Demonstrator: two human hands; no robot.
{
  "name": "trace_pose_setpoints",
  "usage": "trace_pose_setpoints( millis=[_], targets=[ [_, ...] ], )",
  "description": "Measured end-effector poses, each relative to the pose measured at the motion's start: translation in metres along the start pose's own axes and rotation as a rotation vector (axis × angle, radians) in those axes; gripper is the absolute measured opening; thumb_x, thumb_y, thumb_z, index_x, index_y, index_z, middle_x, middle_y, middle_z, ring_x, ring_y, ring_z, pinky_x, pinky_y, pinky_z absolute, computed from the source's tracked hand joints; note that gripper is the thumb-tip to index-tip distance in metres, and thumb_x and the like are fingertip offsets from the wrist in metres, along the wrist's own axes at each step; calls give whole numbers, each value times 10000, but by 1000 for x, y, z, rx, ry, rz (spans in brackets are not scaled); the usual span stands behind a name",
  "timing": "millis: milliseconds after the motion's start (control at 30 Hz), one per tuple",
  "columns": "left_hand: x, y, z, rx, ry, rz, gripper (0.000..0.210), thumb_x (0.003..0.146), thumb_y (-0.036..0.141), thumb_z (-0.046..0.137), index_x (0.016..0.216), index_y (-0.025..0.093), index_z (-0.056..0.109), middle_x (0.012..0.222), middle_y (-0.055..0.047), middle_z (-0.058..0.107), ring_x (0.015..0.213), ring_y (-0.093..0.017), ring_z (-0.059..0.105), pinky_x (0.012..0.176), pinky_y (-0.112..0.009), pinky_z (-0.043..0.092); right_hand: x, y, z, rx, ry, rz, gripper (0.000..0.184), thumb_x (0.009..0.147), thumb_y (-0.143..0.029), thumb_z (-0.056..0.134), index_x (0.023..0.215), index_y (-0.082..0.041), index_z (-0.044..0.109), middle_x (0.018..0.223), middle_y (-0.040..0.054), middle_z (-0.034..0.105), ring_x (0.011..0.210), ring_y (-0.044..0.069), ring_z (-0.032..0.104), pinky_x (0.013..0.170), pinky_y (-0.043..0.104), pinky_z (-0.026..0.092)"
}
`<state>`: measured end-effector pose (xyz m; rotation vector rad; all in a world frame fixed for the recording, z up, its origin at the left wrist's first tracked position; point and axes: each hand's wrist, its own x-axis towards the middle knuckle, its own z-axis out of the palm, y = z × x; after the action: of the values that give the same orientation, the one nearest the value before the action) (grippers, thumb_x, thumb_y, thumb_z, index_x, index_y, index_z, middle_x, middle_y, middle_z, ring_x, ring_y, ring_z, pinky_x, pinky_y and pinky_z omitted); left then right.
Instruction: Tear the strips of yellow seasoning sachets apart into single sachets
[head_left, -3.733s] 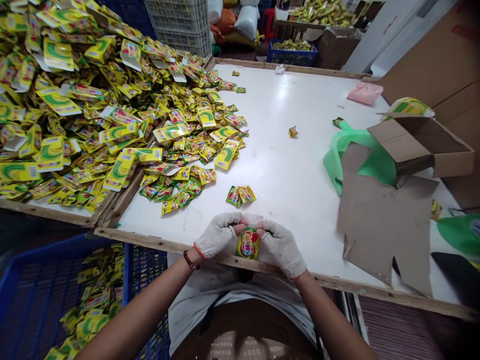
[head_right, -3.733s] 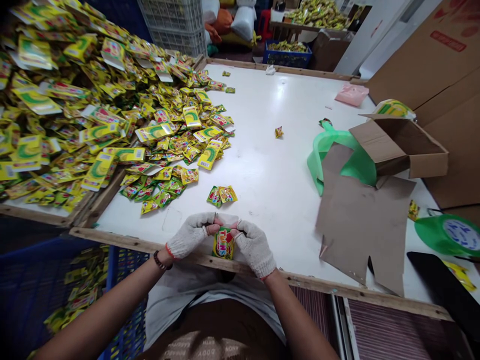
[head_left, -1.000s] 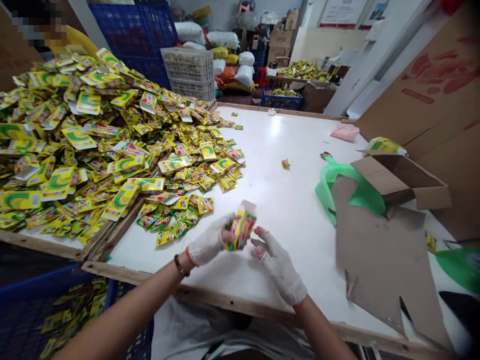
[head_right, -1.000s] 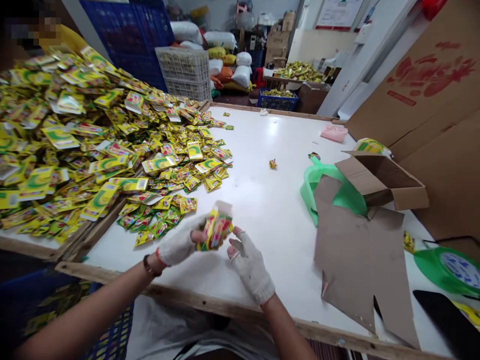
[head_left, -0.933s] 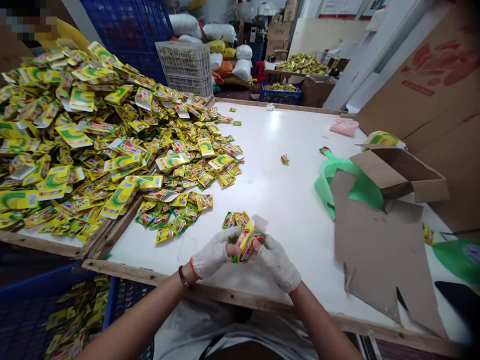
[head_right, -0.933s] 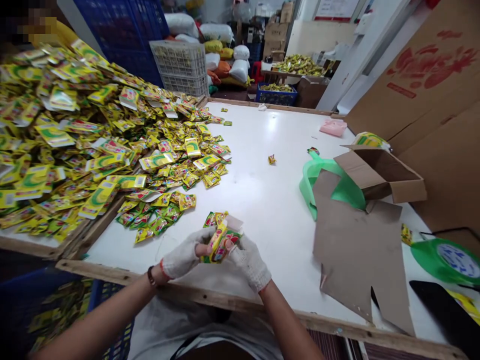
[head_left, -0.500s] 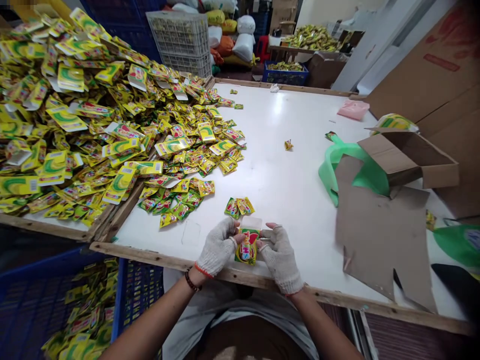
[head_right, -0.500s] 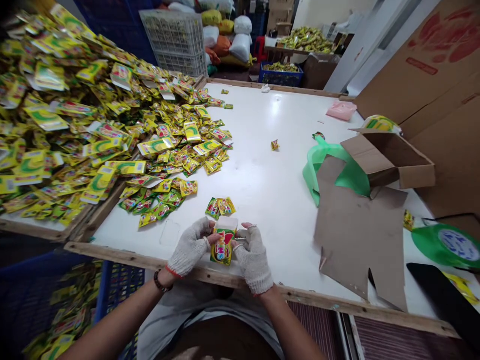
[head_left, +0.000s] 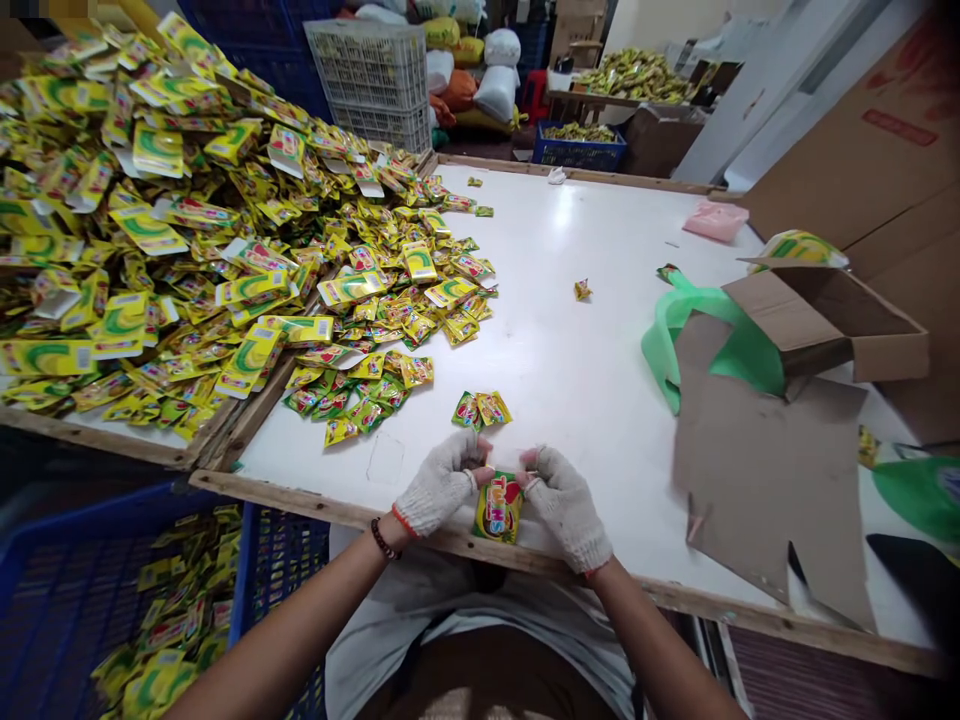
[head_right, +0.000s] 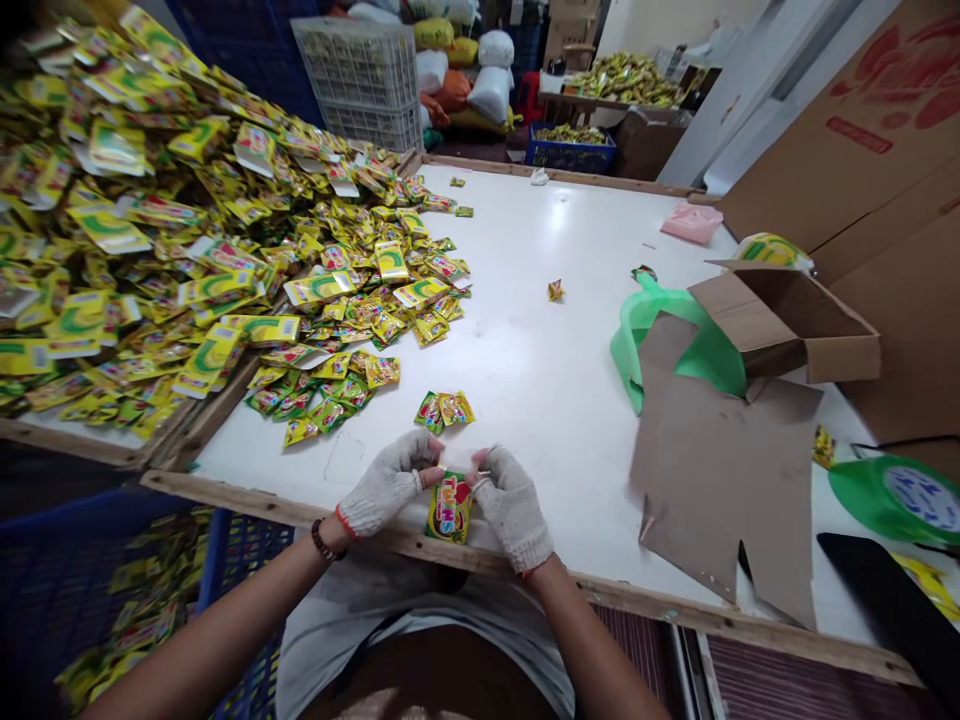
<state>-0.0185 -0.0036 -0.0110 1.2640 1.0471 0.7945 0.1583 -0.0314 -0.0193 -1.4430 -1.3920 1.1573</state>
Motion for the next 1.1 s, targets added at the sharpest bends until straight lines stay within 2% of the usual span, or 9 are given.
trace_pose_setpoints(
  millis=[67, 200, 333, 467, 700, 833, 933, 1033, 1100],
  targets=[
    [1, -1, 1, -41, -5, -13, 326, 705, 227, 619, 1003, 153, 510, 793, 0, 554, 717, -118, 519, 658, -230, 434, -1, -1, 1, 14, 4, 9, 281, 768, -293, 514, 1013, -179, 587, 896, 51, 677, 800, 182, 623, 708, 304, 517],
    [1, 6, -3, 116, -33, 35, 188, 753, 298, 566, 789, 116, 598, 732, -10, 554, 705, -123, 501, 649, -223, 408, -6, -6, 0, -148, 3, -68, 226, 787, -300, 502, 892, -192, 670, 924, 57, 693, 861, 200, 625, 800, 334, 495],
    [6, 23, -11, 193, -146, 50, 250, 776, 325, 533, 679, 103, 596, 635, 8, 506, 622, -99, 452, 571, -201, 364, -4, -18, -4, -176, -31, -43, 262, 808, -345, 492, 876, -180, 684, 858, 50, 706, 805, 195, 635, 734, 303, 505],
    [13, 31, -18, 258, -257, 7, 182, 734, 274, 565, 746, 105, 634, 655, 4, 544, 624, -100, 465, 570, -196, 367, 1, -27, -8, -174, -73, 43, 231, 768, -314, 537, 859, -160, 683, 803, 35, 701, 745, 181, 628, 666, 272, 498],
    [19, 30, -21, 240, -314, -27, 172, 751, 248, 524, 737, 106, 621, 635, 9, 528, 604, -92, 464, 569, -195, 376, 11, -29, -14, -199, -169, 93, 257, 788, -327, 501, 834, -154, 685, 782, 36, 691, 721, 172, 622, 614, 249, 497],
    [19, 33, -25, 373, -353, 66, 181, 772, 260, 521, 733, 111, 616, 625, 14, 516, 622, -98, 463, 574, -196, 366, 11, -28, -18, -275, -198, 17, 245, 794, -317, 505, 829, -170, 697, 810, 39, 707, 758, 182, 642, 666, 266, 518],
    [8, 36, -26, 498, -374, 183, 236, 811, 287, 489, 666, 122, 574, 610, 18, 481, 604, -93, 442, 570, -196, 349, 0, -20, -21, -295, -220, -138, 257, 810, -273, 488, 944, -178, 685, 963, 66, 693, 872, 185, 640, 795, 304, 516],
    [-9, 36, -21, 638, -343, 343, 199, 821, 261, 474, 687, 145, 565, 722, -11, 507, 677, -116, 464, 628, -214, 360, -16, -11, -20, -318, -220, -304, 318, 800, -231, 501, 1090, -196, 625, 1156, 85, 608, 1025, 196, 585, 903, 337, 476],
    [-20, 33, -15, 682, -293, 387, 131, 807, 202, 472, 743, 164, 580, 797, -30, 525, 727, -133, 484, 664, -223, 374, -24, -6, -19, -337, -189, -327, 326, 778, -202, 508, 1081, -225, 627, 1155, 75, 606, 1033, 204, 579, 909, 349, 475]
  ],
)
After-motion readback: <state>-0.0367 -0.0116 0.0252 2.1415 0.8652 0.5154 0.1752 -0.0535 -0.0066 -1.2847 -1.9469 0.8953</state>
